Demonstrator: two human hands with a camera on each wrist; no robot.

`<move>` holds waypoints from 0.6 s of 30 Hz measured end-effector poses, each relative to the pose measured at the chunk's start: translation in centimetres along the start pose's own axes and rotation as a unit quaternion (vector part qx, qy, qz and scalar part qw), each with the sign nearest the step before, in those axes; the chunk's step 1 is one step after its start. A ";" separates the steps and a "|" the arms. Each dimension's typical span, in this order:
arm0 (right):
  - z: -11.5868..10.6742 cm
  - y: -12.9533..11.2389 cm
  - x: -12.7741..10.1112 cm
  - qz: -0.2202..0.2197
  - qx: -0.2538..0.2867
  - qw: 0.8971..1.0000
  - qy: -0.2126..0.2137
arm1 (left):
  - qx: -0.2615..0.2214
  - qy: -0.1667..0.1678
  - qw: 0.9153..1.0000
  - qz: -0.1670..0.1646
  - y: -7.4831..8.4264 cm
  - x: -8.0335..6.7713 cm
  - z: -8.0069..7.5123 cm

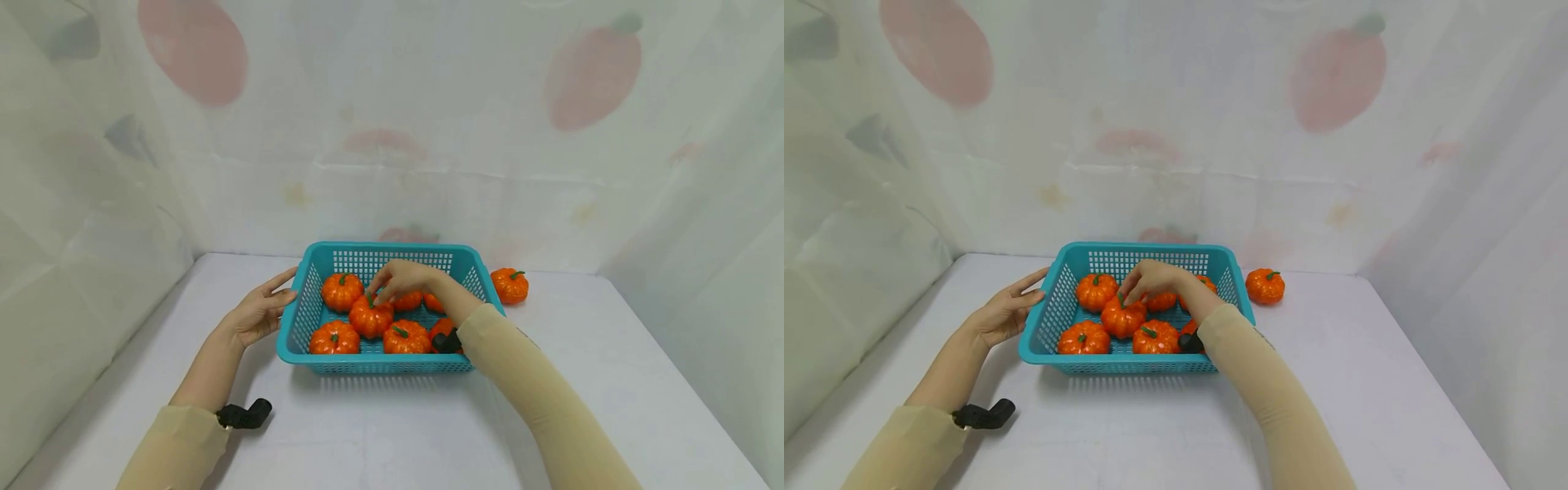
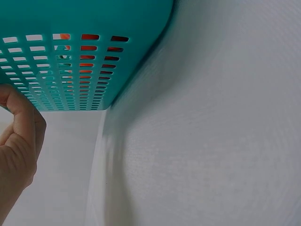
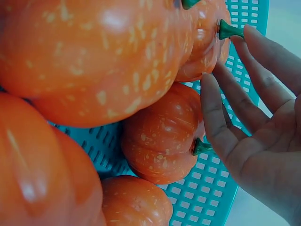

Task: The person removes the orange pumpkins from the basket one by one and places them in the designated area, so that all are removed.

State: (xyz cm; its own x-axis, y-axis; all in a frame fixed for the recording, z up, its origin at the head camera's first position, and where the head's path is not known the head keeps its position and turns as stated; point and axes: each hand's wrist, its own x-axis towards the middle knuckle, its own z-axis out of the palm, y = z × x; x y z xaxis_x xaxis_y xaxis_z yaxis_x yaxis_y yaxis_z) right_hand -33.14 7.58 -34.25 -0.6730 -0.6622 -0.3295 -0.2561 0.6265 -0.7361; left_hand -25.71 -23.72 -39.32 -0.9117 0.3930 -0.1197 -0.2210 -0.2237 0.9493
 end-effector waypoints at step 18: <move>-0.2 -0.6 -0.2 -0.005 0.024 1.000 0.016 | 0.002 0.000 1.000 0.000 0.1 -0.2 0.0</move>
State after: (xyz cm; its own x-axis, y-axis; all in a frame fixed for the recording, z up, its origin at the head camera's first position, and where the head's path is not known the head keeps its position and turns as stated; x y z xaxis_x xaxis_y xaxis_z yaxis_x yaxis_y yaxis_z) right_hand -32.95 7.45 -33.65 -0.6924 -0.6547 -0.3033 -0.2294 0.5983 -0.7677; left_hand -25.56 -23.78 -39.19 -0.9118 0.3931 -0.1191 -0.2189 -0.2195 0.9507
